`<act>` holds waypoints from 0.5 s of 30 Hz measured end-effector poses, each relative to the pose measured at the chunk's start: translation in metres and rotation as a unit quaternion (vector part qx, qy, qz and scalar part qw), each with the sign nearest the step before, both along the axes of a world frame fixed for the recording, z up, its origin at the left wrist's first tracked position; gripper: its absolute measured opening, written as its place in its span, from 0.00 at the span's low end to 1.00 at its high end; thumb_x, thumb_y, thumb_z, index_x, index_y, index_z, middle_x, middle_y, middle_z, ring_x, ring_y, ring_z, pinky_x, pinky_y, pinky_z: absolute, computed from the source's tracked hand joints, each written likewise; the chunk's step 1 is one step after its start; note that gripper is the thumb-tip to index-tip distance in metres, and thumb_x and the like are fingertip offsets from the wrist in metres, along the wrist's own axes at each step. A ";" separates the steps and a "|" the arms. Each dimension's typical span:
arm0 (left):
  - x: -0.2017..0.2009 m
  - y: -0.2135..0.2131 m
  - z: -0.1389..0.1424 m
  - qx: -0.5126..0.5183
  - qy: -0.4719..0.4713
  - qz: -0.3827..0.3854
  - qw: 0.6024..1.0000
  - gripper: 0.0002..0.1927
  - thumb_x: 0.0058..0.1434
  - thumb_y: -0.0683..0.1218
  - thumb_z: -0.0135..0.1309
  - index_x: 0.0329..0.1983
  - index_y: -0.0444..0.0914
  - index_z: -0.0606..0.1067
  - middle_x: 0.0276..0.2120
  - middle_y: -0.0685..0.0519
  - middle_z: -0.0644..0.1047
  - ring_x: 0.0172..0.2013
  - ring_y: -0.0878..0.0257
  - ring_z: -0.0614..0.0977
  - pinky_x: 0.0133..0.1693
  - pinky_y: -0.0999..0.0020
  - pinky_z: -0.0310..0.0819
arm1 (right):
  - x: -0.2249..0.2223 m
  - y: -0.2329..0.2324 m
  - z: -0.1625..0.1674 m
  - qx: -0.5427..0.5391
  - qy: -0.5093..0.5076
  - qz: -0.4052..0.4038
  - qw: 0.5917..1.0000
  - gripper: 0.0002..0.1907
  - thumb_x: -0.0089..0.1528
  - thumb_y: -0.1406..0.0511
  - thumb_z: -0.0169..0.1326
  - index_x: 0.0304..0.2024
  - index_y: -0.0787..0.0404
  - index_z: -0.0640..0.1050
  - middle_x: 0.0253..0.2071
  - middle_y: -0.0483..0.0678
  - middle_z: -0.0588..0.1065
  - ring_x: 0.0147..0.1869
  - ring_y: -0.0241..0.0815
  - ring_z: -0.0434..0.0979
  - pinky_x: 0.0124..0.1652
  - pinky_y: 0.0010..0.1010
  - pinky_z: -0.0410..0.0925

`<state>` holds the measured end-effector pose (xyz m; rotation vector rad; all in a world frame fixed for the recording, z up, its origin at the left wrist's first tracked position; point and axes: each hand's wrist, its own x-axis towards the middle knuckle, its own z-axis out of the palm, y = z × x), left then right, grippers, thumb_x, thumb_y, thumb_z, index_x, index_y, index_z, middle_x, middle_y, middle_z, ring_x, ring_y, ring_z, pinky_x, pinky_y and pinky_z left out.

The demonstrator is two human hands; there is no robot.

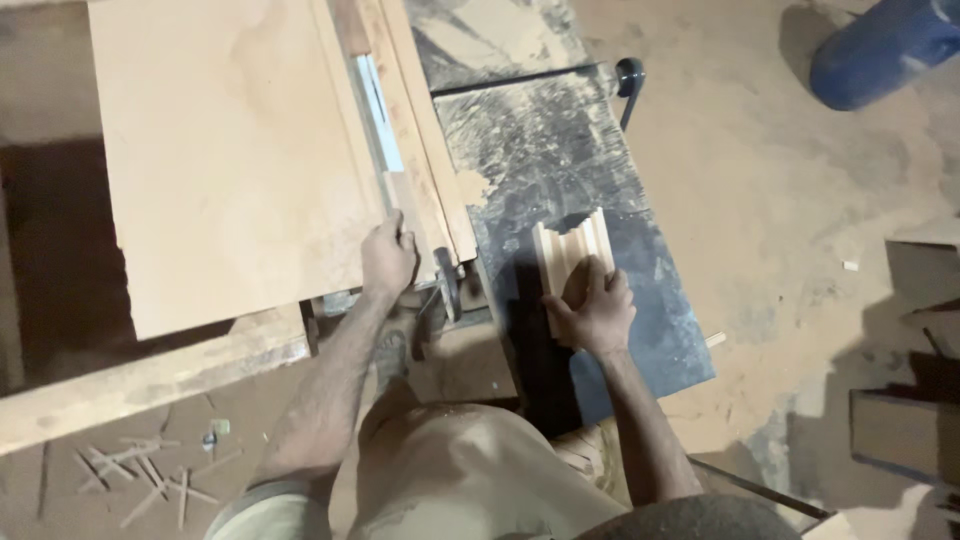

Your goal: The person feeds wooden strips one at a time along the fence of a jointer machine, running each edge against the cutter, then sets the finished pieces aside. They reach into a bucket to retrieve more strips, stack the jointed pieces on the machine table, and at the end place pieces into the bucket.

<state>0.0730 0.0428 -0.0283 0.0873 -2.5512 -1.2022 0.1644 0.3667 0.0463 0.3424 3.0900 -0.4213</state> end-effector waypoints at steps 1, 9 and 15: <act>0.000 0.003 -0.003 -0.034 -0.042 0.000 0.999 0.21 0.66 0.45 0.54 0.61 0.34 0.74 0.41 0.35 0.79 0.42 0.40 0.81 0.45 0.50 0.76 | -0.001 -0.001 0.000 0.000 -0.015 -0.005 1.000 0.55 0.48 0.39 0.65 0.71 0.52 0.62 0.57 0.61 0.65 0.58 0.64 0.68 0.52 0.56 0.66; -0.012 0.003 0.012 -0.242 -0.103 -0.025 0.964 0.23 0.69 0.46 0.47 0.67 0.37 0.71 0.58 0.40 0.69 0.60 0.43 0.67 0.57 0.38 0.59 | -0.010 -0.006 -0.007 0.030 0.019 0.001 0.999 0.53 0.47 0.43 0.68 0.69 0.57 0.66 0.62 0.67 0.64 0.62 0.68 0.67 0.55 0.55 0.66; -0.063 -0.015 -0.003 -0.266 -0.040 -0.036 0.963 0.25 0.65 0.45 0.48 0.65 0.34 0.71 0.67 0.40 0.64 0.68 0.43 0.60 0.60 0.34 0.50 | -0.011 -0.003 -0.013 0.036 0.050 0.031 0.998 0.54 0.46 0.46 0.71 0.68 0.62 0.68 0.61 0.71 0.66 0.59 0.72 0.70 0.52 0.56 0.68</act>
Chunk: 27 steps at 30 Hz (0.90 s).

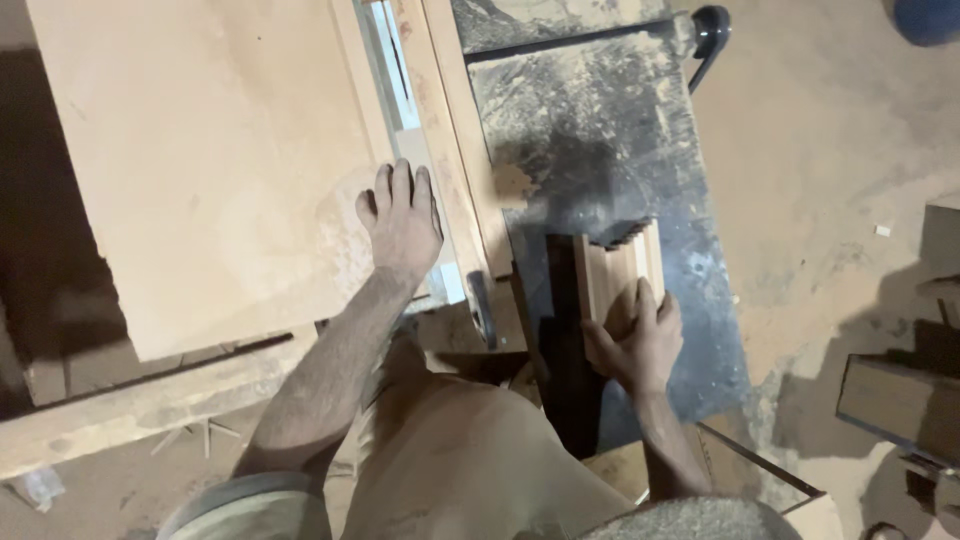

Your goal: The person feeds wooden strips one at a time along the fence of a jointer machine, running each edge against the cutter, then sets the finished pieces aside. They reach into a bucket to retrieve more strips, stack the jointed pieces on the machine table, and at the end place pieces into the bucket.

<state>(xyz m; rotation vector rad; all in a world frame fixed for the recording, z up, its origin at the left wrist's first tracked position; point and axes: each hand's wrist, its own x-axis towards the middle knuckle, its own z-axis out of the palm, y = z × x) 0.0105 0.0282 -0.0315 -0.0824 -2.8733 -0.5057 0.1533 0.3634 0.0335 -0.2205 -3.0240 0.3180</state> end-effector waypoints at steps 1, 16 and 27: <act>-0.012 -0.004 -0.002 -0.006 0.006 -0.005 1.000 0.25 0.65 0.45 0.48 0.65 0.33 0.71 0.67 0.39 0.64 0.68 0.43 0.60 0.61 0.35 0.50 | 0.000 0.000 -0.001 0.001 -0.002 -0.002 1.000 0.54 0.46 0.46 0.71 0.68 0.62 0.68 0.60 0.71 0.66 0.58 0.72 0.70 0.52 0.56 0.68; -0.206 -0.065 -0.022 -0.039 0.033 -0.047 0.998 0.25 0.68 0.44 0.45 0.66 0.28 0.70 0.64 0.36 0.65 0.69 0.42 0.60 0.62 0.32 0.49 | -0.009 -0.002 -0.008 0.000 0.001 -0.031 1.000 0.54 0.43 0.43 0.68 0.65 0.64 0.71 0.59 0.70 0.67 0.58 0.71 0.72 0.52 0.55 0.69; -0.354 -0.098 0.037 0.152 0.173 -0.012 0.973 0.17 0.76 0.44 0.44 0.63 0.31 0.69 0.54 0.42 0.72 0.56 0.48 0.71 0.55 0.44 0.62 | -0.010 -0.014 0.020 -0.023 -0.014 -0.081 0.996 0.55 0.41 0.38 0.65 0.63 0.62 0.73 0.53 0.68 0.70 0.53 0.68 0.75 0.51 0.53 0.70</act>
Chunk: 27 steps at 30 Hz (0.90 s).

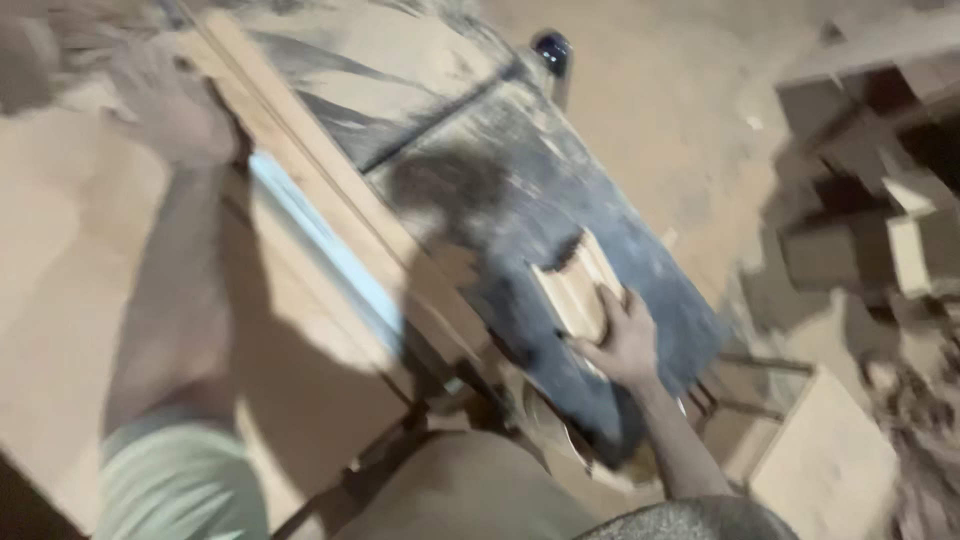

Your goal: The person feeds wooden strips one at a time along the fence of a jointer machine, running each edge against the cutter, then sets the finished pieces aside. They reach into a bucket to retrieve more strips, stack the jointed pieces on the machine table, and at the end place pieces into the bucket.

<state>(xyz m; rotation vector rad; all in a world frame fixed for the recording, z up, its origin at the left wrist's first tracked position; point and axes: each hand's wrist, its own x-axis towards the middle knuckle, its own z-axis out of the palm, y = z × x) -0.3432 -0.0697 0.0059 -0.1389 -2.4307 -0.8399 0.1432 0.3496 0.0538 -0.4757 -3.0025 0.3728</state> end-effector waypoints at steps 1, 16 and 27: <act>0.024 0.012 0.007 0.070 0.040 -0.023 0.996 0.15 0.77 0.44 0.44 0.62 0.31 0.69 0.52 0.43 0.73 0.54 0.50 0.73 0.54 0.47 0.65 | 0.004 0.001 -0.001 0.008 0.025 0.021 0.999 0.55 0.43 0.38 0.66 0.63 0.63 0.72 0.55 0.71 0.70 0.54 0.69 0.74 0.52 0.53 0.69; 0.399 0.290 -0.056 0.103 -0.430 -0.217 0.870 0.32 0.59 0.55 0.63 0.60 0.33 0.68 0.48 0.35 0.79 0.51 0.41 0.81 0.53 0.52 0.74 | 0.020 0.024 -0.029 -0.003 0.042 0.060 0.997 0.57 0.46 0.35 0.65 0.70 0.52 0.67 0.64 0.68 0.63 0.60 0.70 0.70 0.52 0.51 0.68; 0.462 0.232 -0.017 0.278 -0.258 -0.154 0.913 0.37 0.64 0.31 0.42 0.77 0.28 0.50 0.48 0.43 0.78 0.26 0.68 0.72 0.22 0.76 0.68 | 0.035 0.037 -0.066 0.039 0.039 0.117 0.992 0.48 0.59 0.32 0.61 0.71 0.47 0.65 0.70 0.72 0.56 0.71 0.68 0.59 0.62 0.62 0.56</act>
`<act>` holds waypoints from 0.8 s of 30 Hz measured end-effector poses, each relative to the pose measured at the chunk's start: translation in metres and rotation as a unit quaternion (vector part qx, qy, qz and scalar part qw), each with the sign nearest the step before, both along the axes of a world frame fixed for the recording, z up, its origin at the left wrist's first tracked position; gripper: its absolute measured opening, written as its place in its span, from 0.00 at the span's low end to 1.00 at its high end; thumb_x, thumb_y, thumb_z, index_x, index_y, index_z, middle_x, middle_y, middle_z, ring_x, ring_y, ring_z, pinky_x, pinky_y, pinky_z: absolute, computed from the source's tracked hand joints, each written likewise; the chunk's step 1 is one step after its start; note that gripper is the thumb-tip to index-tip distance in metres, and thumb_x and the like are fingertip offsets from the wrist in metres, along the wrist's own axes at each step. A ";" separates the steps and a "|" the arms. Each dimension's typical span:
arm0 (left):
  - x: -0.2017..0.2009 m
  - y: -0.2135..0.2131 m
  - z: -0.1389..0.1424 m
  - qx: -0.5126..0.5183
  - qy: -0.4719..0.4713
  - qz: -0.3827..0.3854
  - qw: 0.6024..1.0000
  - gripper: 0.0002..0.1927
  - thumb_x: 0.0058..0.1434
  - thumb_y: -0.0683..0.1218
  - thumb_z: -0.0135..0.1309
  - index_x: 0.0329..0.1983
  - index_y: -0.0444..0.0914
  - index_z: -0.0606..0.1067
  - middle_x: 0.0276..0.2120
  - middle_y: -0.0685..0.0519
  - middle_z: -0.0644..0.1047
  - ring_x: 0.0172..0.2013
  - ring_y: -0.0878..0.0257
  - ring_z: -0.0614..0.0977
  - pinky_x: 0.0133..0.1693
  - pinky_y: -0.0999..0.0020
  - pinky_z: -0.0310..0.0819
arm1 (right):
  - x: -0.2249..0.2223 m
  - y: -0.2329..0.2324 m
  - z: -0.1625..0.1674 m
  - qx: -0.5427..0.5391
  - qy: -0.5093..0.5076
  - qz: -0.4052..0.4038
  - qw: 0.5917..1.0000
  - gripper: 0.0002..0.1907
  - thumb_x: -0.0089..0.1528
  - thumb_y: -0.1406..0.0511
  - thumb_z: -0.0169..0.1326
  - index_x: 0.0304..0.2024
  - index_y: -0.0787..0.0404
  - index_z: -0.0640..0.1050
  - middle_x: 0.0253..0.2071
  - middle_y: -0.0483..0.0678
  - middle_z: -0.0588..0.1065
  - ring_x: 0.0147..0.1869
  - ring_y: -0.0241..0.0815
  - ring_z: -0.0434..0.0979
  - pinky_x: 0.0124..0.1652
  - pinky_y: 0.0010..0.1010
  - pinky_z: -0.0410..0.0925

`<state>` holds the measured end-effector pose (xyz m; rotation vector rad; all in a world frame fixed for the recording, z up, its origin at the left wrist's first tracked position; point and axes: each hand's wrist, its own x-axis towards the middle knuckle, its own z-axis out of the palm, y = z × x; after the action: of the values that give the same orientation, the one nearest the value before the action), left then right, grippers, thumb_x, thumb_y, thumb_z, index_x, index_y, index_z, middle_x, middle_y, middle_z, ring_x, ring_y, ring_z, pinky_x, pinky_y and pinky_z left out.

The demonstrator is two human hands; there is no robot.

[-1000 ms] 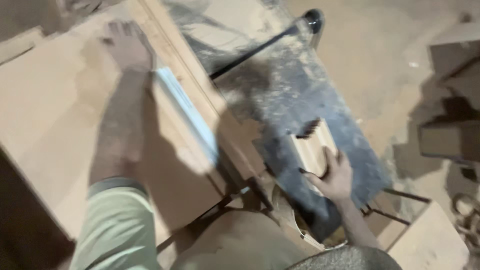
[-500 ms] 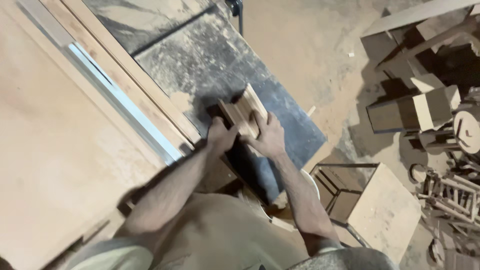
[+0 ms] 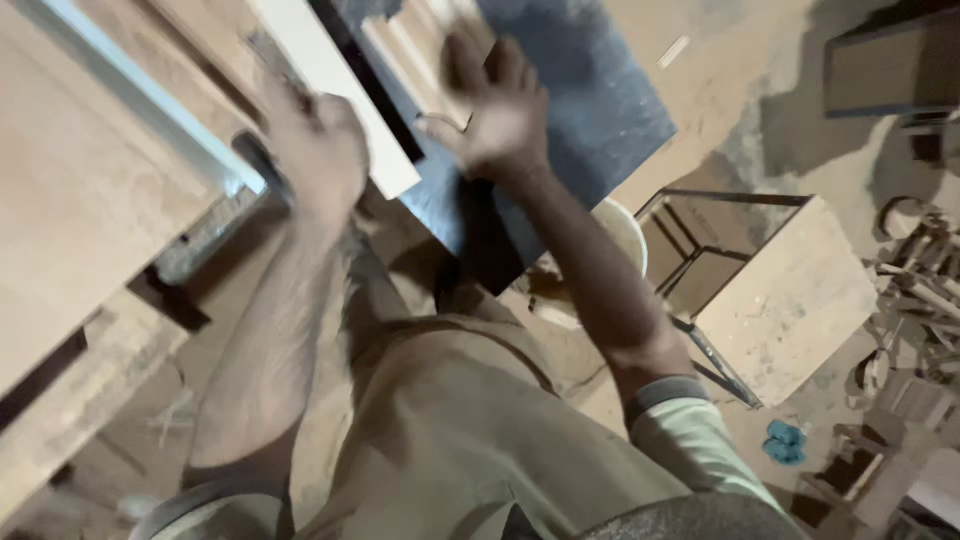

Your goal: The person feeds wooden strips one at a time along the fence of a jointer machine, running each edge against the cutter, then sets the finished pieces aside. They reach into a bucket to retrieve more strips, stack the jointed pieces on the machine table, and at the end place pieces into the bucket.

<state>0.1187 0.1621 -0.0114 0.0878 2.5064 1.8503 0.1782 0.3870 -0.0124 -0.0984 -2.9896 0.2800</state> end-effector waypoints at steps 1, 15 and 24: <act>0.016 -0.028 0.009 0.067 0.027 0.013 0.997 0.34 0.70 0.30 0.41 0.78 0.29 0.50 0.49 0.44 0.76 0.28 0.67 0.72 0.27 0.74 0.69 | 0.000 -0.001 0.002 0.028 0.016 0.026 0.999 0.45 0.61 0.32 0.61 0.70 0.46 0.66 0.71 0.74 0.55 0.71 0.69 0.58 0.62 0.61 0.55; -0.047 -0.120 -0.032 -0.291 0.051 0.124 0.947 0.14 0.72 0.44 0.50 0.57 0.35 0.76 0.41 0.39 0.78 0.43 0.42 0.80 0.48 0.50 0.74 | -0.017 -0.015 0.029 -0.055 0.008 -0.013 0.998 0.49 0.55 0.39 0.61 0.72 0.53 0.67 0.61 0.66 0.66 0.61 0.68 0.69 0.55 0.59 0.66; -0.072 -0.112 -0.021 -0.406 0.141 0.132 0.893 0.21 0.66 0.47 0.50 0.61 0.38 0.75 0.59 0.41 0.67 0.65 0.43 0.62 0.58 0.34 0.53 | -0.033 -0.025 0.041 -0.003 -0.036 -0.033 0.999 0.47 0.53 0.42 0.63 0.69 0.55 0.68 0.61 0.68 0.66 0.60 0.70 0.68 0.55 0.57 0.64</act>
<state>0.0472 0.0503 -0.0320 -0.0096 3.4080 0.7104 0.1457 0.3625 0.0291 -0.2103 -3.0491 0.2826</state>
